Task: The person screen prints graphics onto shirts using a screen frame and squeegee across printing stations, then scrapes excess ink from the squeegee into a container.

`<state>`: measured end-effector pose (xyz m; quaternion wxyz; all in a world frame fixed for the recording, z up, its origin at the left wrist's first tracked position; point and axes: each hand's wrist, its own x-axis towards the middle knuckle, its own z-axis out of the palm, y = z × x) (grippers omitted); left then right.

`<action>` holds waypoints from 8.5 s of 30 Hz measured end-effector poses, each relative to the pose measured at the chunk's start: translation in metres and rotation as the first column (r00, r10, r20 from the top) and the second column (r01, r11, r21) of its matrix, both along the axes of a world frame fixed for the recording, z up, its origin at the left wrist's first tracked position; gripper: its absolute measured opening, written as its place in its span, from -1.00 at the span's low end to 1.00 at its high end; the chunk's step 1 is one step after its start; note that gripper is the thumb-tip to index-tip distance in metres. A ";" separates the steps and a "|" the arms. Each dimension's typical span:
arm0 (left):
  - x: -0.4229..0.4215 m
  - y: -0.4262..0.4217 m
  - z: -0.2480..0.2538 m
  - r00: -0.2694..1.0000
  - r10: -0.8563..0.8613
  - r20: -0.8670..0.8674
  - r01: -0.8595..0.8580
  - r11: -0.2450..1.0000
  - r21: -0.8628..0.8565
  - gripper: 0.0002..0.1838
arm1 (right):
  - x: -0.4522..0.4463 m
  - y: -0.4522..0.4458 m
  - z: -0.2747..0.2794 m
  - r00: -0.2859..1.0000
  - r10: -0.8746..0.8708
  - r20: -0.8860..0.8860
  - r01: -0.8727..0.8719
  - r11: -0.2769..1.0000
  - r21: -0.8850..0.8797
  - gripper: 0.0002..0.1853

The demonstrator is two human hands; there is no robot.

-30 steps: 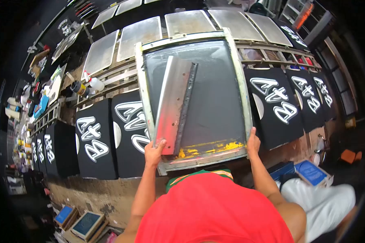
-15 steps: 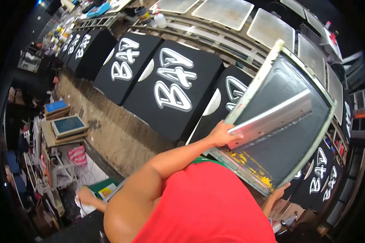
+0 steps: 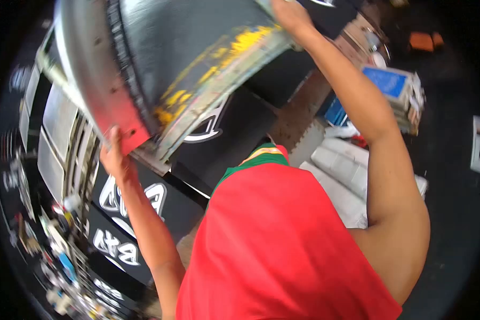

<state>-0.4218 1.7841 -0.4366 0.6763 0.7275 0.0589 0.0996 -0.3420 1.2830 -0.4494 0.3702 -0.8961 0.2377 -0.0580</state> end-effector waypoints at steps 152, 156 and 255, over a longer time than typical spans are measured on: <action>-0.217 -0.054 -0.049 0.925 -0.052 -0.376 0.367 0.377 0.850 -0.47 | -0.132 0.053 -0.080 0.251 0.963 -0.100 -0.932 0.213 -0.294 -0.48; -0.070 0.004 -0.042 0.940 0.043 -0.340 0.312 0.304 0.900 -0.47 | 0.018 0.119 -0.070 0.283 0.947 -0.155 -0.928 0.229 -0.292 -0.52; 0.134 0.078 -0.065 0.966 0.237 -0.107 0.071 0.157 0.985 -0.16 | 0.216 0.213 -0.083 0.487 0.869 -0.081 -0.780 0.392 -0.488 -0.56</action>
